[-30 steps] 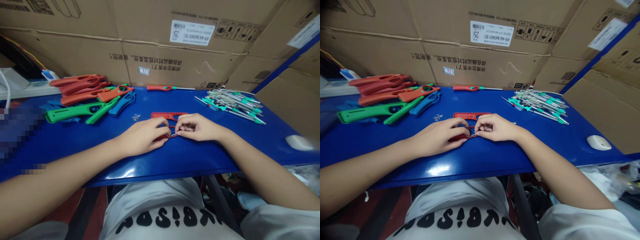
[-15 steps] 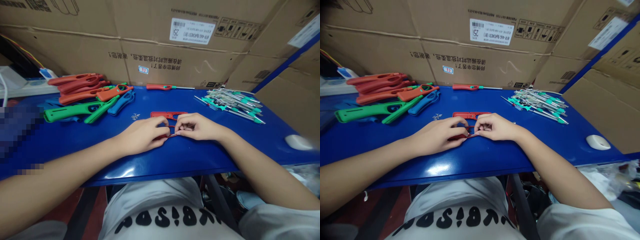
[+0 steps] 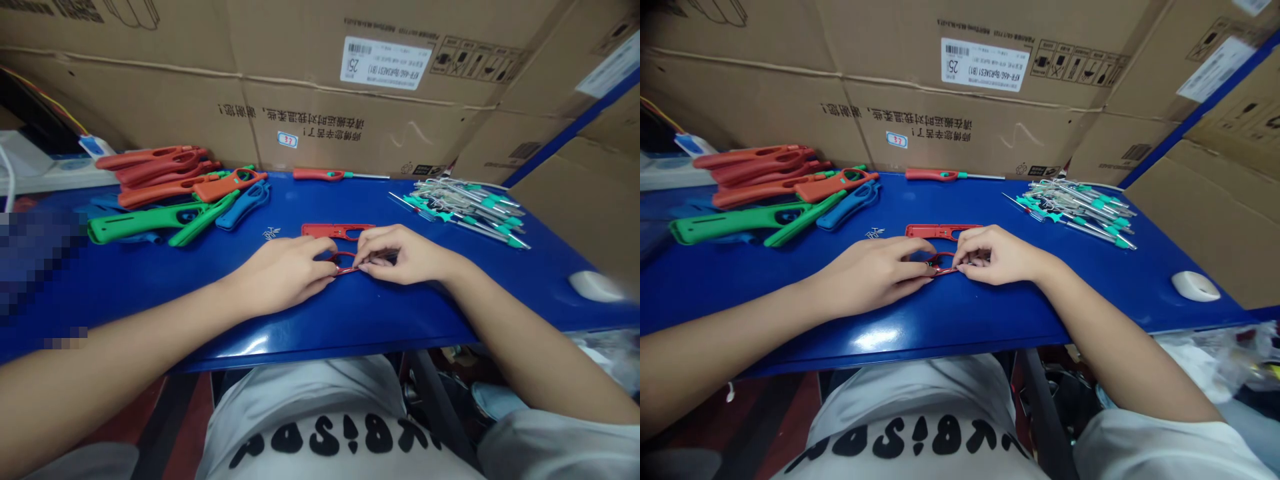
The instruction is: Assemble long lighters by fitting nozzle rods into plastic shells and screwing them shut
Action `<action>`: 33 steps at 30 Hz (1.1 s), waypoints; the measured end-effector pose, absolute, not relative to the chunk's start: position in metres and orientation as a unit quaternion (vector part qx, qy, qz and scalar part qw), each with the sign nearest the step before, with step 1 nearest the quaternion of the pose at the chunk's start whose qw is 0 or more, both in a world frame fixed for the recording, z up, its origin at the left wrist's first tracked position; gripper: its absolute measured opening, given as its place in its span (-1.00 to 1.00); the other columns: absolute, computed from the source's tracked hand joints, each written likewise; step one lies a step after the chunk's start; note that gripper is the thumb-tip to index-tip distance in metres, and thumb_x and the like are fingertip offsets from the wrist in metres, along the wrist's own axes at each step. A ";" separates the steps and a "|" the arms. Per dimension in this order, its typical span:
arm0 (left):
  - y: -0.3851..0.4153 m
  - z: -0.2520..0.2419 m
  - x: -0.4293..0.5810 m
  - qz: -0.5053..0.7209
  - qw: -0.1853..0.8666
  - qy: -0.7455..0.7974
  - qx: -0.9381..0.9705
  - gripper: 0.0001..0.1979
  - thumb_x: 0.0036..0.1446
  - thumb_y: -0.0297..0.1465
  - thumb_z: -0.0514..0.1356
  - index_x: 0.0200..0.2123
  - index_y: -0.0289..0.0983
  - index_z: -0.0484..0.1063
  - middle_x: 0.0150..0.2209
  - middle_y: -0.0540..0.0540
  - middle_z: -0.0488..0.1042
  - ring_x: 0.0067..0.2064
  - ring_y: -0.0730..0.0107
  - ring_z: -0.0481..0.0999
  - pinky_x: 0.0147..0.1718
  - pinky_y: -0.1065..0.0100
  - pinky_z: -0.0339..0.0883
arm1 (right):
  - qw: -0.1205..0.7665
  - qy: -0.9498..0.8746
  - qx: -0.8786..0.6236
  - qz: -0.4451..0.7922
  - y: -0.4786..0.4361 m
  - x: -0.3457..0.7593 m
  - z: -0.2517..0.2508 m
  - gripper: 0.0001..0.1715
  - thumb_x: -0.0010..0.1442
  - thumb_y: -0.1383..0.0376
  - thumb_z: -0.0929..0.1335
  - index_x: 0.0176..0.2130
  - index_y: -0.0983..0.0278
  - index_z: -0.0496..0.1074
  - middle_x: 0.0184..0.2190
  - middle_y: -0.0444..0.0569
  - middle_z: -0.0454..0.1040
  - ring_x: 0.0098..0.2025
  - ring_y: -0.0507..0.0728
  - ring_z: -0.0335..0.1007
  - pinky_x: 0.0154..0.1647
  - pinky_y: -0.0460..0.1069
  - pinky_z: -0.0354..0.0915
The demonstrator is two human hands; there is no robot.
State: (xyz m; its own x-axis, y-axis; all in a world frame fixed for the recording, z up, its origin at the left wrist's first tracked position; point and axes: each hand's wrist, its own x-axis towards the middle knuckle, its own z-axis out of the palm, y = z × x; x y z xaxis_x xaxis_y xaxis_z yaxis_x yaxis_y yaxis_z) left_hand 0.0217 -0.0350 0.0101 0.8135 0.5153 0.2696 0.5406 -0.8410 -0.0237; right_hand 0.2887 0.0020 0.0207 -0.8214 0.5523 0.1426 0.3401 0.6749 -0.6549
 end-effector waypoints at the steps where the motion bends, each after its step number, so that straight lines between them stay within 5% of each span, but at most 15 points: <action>1: -0.036 0.010 0.022 -0.126 0.052 -0.280 -0.950 -0.71 0.41 -0.30 0.07 -0.07 -0.15 0.60 0.09 -0.11 0.50 -0.01 0.20 0.57 -0.17 0.28 0.44 | 0.171 -0.898 -0.253 0.316 0.002 0.289 0.021 -0.84 0.21 0.38 0.38 -0.23 0.31 0.59 -0.32 -0.03 0.46 -0.43 -0.02 0.32 -0.41 -0.10 0.27; 12: -0.038 0.014 0.020 -0.105 0.056 -0.286 -0.951 -0.71 0.40 -0.31 0.09 0.02 -0.13 0.59 0.04 -0.09 0.56 -0.06 0.23 0.60 -0.19 0.29 0.43 | 0.178 -0.887 -0.250 0.346 0.002 0.291 0.024 -0.83 0.23 0.33 0.40 -0.18 0.31 0.59 -0.29 -0.02 0.47 -0.45 -0.04 0.30 -0.42 -0.11 0.28; 22: -0.040 0.011 0.024 -0.151 0.003 -0.324 -0.934 -0.73 0.39 -0.37 0.09 0.03 -0.19 0.53 0.03 -0.08 0.59 0.02 0.22 0.56 -0.04 0.26 0.43 | 0.132 -0.870 -0.207 0.426 0.006 0.294 0.028 -0.56 0.25 0.20 0.44 0.07 0.36 0.55 -0.07 0.14 0.61 -0.37 -0.01 0.38 -0.44 -0.13 0.28; 26: -0.040 0.010 0.027 -0.172 -0.017 -0.324 -0.930 -0.67 0.34 -0.41 0.12 0.13 -0.26 0.45 0.06 -0.15 0.57 0.06 0.19 0.55 0.03 0.22 0.44 | 0.204 -0.850 -0.215 0.436 0.007 0.293 0.029 -0.52 0.28 0.08 0.41 0.04 0.34 0.56 0.02 0.18 0.56 -0.36 0.01 0.42 -0.36 -0.08 0.34; 30: -0.037 0.006 0.025 -0.184 -0.019 -0.307 -0.934 -0.71 0.37 -0.40 0.10 0.08 -0.21 0.50 0.05 -0.13 0.57 0.06 0.21 0.55 0.06 0.20 0.42 | 0.305 -0.811 -0.437 0.240 0.026 0.311 0.028 -0.58 0.33 0.06 0.32 -0.21 0.31 0.61 -0.27 0.06 0.60 -0.43 0.05 0.36 -0.37 -0.04 0.30; 33: -0.035 0.003 0.025 -0.190 -0.013 -0.295 -0.936 -0.73 0.39 -0.40 0.09 0.01 -0.20 0.55 0.02 -0.11 0.59 0.02 0.23 0.56 0.04 0.21 0.42 | 0.257 -0.760 -0.597 -0.014 0.045 0.346 0.028 -0.74 0.19 0.28 0.37 -0.14 0.30 0.59 -0.19 0.10 0.59 -0.26 0.19 0.43 -0.17 0.06 0.33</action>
State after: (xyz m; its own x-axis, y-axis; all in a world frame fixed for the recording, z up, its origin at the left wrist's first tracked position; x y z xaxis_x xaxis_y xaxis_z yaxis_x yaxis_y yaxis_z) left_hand 0.0246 -0.0348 0.0032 0.7543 0.5567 0.3479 0.5465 -0.8262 0.1370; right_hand 0.3455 0.0453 0.0283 -0.1548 0.8999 0.4078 0.9145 0.2867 -0.2855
